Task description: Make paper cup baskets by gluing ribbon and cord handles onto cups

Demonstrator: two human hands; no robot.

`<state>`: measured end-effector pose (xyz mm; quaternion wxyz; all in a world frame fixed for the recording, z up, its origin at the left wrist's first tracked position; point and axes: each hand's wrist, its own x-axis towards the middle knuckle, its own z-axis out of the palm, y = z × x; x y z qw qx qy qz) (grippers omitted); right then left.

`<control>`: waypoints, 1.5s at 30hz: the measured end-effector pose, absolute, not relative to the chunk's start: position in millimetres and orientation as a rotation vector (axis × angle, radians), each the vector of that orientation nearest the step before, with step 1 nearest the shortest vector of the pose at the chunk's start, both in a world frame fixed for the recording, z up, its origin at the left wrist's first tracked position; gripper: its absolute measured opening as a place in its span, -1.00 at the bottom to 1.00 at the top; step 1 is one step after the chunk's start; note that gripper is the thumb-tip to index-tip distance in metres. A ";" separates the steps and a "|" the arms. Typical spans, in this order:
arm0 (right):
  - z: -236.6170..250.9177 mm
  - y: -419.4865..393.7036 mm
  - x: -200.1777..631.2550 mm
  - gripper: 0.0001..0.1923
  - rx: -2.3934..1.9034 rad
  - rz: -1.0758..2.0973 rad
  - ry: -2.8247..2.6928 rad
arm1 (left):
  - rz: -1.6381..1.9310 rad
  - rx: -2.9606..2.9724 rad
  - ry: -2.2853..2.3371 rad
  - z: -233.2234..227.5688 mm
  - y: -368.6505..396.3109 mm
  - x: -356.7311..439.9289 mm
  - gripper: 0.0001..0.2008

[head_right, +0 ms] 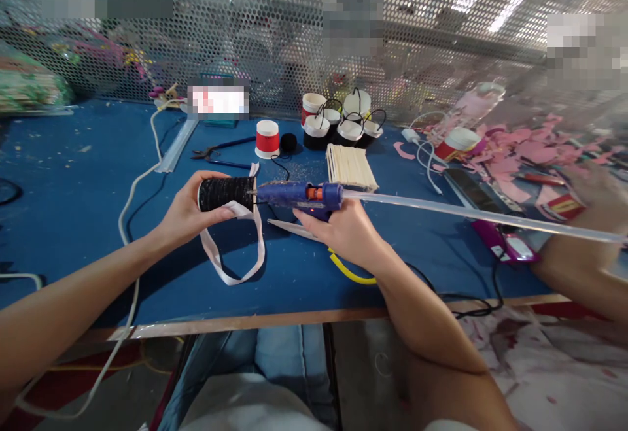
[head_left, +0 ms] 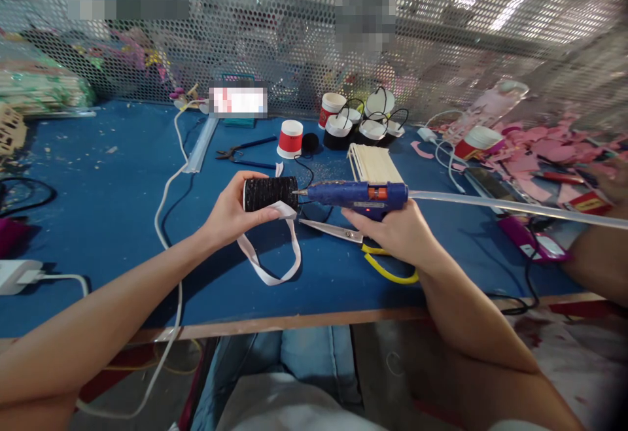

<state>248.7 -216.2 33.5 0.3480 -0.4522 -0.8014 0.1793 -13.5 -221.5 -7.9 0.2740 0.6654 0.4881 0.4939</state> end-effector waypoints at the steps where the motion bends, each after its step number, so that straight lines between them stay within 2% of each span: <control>1: 32.6 -215.2 250.2 -0.82 -1.209 0.441 -2.086 | 1.331 1.808 1.301 -7.9 -221.9 -13.4 -0.46; 7: 30.8 -209.9 254.2 -0.78 -1.208 0.339 -2.141 | 1.307 1.865 1.250 -9.8 -223.0 -13.4 -0.39; 13: 36.0 -213.1 247.0 -0.67 -1.255 0.463 -2.093 | 1.308 1.857 1.202 -11.4 -223.1 -13.5 -0.36; 23: 34.7 -217.0 249.4 -0.83 -1.132 0.382 -2.141 | 1.297 1.794 1.275 -6.4 -224.1 -12.0 -0.40; 29: 36.0 -214.4 251.9 -0.68 -1.224 0.361 -2.134 | 1.302 1.849 1.220 -11.1 -223.6 -14.3 -0.34; 33: 37.2 -213.0 249.8 -0.65 -1.291 0.431 -2.094 | 1.286 1.852 1.194 -12.2 -224.2 -14.5 -0.32; 40: 29.3 -215.4 258.3 -0.80 -1.161 0.410 -2.106 | 1.318 1.785 1.241 -6.3 -225.0 -11.4 -0.38; 45: 29.0 -216.6 259.9 -0.81 -1.171 0.398 -2.130 | 1.357 1.724 1.261 -6.9 -222.9 -11.8 -0.41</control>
